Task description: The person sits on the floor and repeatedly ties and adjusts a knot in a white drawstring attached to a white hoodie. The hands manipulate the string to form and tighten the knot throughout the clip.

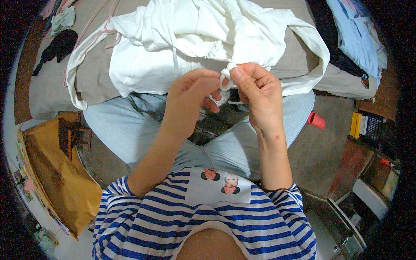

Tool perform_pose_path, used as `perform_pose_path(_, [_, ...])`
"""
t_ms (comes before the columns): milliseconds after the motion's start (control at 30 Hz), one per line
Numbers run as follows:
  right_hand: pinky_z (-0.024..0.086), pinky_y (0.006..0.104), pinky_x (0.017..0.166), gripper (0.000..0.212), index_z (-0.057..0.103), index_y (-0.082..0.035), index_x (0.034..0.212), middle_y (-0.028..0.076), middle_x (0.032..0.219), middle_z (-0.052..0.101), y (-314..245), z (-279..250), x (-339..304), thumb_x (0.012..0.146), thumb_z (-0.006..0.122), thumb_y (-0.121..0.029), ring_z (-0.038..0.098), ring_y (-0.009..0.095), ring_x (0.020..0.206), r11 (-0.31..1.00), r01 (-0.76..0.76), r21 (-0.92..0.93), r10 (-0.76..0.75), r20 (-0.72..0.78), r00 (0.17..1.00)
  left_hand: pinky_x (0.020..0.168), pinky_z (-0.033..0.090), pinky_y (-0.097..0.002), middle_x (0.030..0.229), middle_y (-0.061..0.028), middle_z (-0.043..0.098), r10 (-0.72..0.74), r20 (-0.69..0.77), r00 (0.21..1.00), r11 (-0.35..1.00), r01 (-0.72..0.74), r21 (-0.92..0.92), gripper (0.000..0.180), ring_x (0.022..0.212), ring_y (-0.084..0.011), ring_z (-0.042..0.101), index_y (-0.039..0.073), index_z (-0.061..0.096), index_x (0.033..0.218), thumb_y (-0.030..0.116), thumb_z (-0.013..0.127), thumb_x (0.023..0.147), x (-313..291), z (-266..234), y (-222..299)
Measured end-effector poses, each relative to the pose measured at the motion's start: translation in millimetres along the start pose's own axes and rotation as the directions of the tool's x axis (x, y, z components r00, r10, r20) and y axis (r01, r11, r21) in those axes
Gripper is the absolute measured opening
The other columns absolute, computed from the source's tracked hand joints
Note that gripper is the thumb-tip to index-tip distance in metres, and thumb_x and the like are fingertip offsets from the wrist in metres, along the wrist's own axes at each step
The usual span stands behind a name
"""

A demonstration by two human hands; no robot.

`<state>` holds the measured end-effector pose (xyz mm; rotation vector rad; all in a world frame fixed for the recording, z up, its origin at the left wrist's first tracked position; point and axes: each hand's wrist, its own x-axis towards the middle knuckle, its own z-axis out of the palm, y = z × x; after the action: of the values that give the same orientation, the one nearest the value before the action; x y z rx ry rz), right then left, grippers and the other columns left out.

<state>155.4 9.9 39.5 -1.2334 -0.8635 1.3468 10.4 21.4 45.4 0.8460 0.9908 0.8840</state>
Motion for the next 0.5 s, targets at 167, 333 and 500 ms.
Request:
perform_pose_path(167, [0.043, 0.0194, 0.061, 0.014, 0.061, 0.001, 0.083, 0.003, 0.074, 0.062, -0.6, 0.7, 0.4, 0.081, 0.06, -0.013, 0.055, 0.007, 0.066, 1.0, -0.012, 0.024, 0.011, 0.022, 1.0, 0.05, 0.043, -0.0215, 0.076, -0.0032, 0.057, -0.074, 0.048, 0.996, 0.96, 0.084, -0.268, 0.021, 0.063, -0.0094, 0.049, 0.004, 0.061, 0.084, 0.023, 0.053, 0.08, 2.8, -1.7, -4.3])
perform_pose_path(333, [0.036, 0.0185, 0.055, 0.015, 0.061, 0.0, 0.082, 0.002, 0.071, 0.061, 1.0, -0.8, 0.4, 0.081, 0.06, -0.015, 0.048, 0.005, 0.059, 1.0, 0.017, 0.012, -0.017, 0.027, 0.999, 0.05, 0.044, -0.0214, 0.076, -0.0025, 0.057, -0.138, 0.15, 0.979, 0.941, 0.176, -0.288, 0.023, 0.064, -0.0095, 0.052, 0.005, 0.06, 0.079, 0.026, 0.054, 0.082, 5.9, -1.3, -7.9])
perform_pose_path(500, [0.044, 0.0204, 0.062, 0.015, 0.061, 0.002, 0.084, 0.004, 0.075, 0.062, -2.2, -1.7, -1.0, 0.081, 0.058, -0.013, 0.055, 0.008, 0.067, 1.0, -0.015, -0.003, 0.016, 0.045, 0.999, 0.055, 0.046, -0.0223, 0.075, -0.0028, 0.058, -0.075, 0.174, 0.982, 0.965, 0.116, -0.236, 0.022, 0.064, -0.011, 0.055, 0.005, 0.06, 0.077, 0.026, 0.055, 0.082, 11.6, -4.5, -13.0])
